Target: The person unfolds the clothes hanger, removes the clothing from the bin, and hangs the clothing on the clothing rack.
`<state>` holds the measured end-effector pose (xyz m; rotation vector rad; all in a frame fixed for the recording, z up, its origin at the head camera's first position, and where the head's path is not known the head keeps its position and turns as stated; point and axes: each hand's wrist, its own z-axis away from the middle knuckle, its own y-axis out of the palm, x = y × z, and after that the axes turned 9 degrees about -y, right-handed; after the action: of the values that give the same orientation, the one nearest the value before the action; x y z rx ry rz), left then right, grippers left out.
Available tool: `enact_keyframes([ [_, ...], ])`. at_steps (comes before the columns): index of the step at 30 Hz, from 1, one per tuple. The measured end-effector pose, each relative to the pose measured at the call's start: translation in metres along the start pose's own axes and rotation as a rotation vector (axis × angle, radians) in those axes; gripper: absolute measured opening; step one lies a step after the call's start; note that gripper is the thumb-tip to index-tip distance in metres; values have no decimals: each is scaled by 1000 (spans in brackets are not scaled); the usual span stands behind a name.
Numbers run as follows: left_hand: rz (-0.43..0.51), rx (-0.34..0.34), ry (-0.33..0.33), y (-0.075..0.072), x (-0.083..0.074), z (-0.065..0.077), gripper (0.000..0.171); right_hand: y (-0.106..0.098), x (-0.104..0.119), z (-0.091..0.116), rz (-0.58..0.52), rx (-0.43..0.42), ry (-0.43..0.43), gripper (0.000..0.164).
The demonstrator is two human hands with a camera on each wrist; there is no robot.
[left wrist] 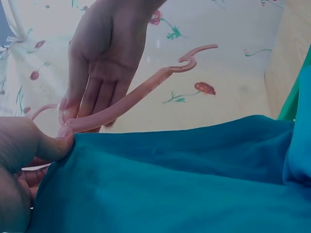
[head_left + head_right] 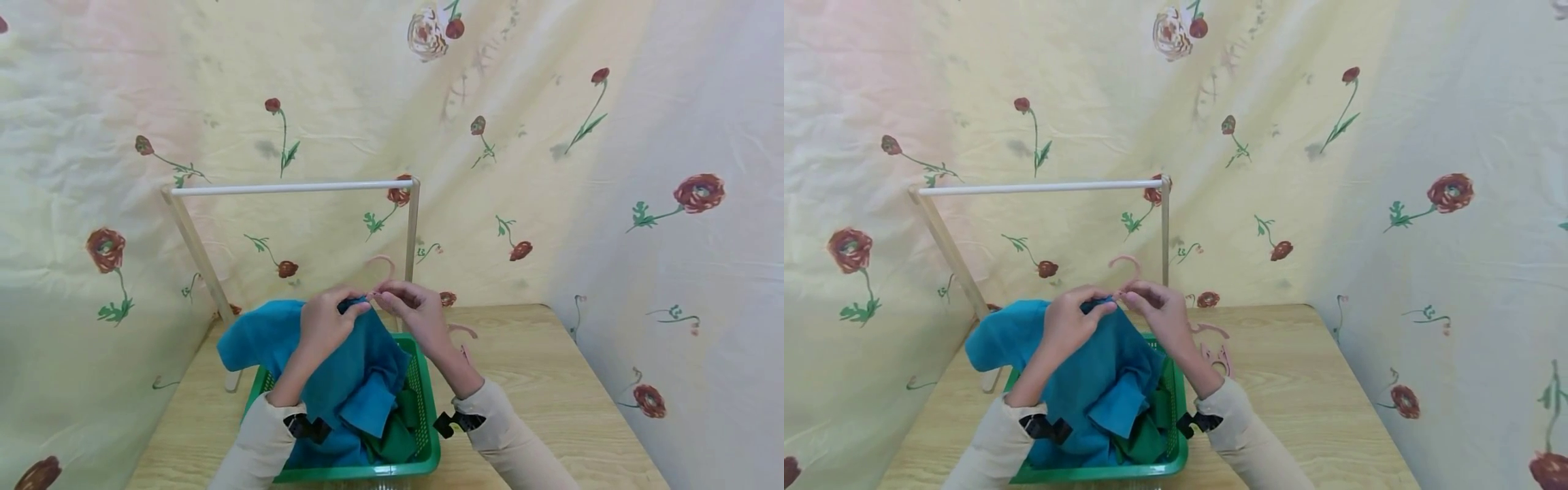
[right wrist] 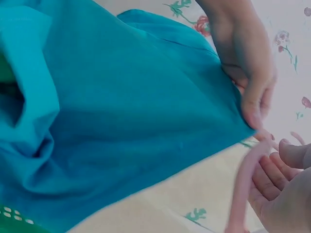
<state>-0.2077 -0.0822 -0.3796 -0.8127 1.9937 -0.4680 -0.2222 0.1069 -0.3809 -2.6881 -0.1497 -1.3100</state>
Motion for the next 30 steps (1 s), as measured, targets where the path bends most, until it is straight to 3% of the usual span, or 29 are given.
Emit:
enact_keyframes([
  [7, -2, -67, 5, -5, 18, -5, 28, -17, 3, 5, 68, 11, -53, 22],
  [11, 23, -71, -16, -11, 26, -9, 29, -25, -6, 17, 155, 128, -54, 19],
  [18, 99, -26, -84, -23, 34, -12, 32, -33, -36, 45, 320, 337, 63, 24],
  [24, 138, -6, -96, -28, 37, -11, 30, -34, -64, 56, 420, 431, -14, 30],
  [30, 170, 8, -88, -30, 42, -11, 30, -34, -74, 57, 485, 498, -34, 33],
])
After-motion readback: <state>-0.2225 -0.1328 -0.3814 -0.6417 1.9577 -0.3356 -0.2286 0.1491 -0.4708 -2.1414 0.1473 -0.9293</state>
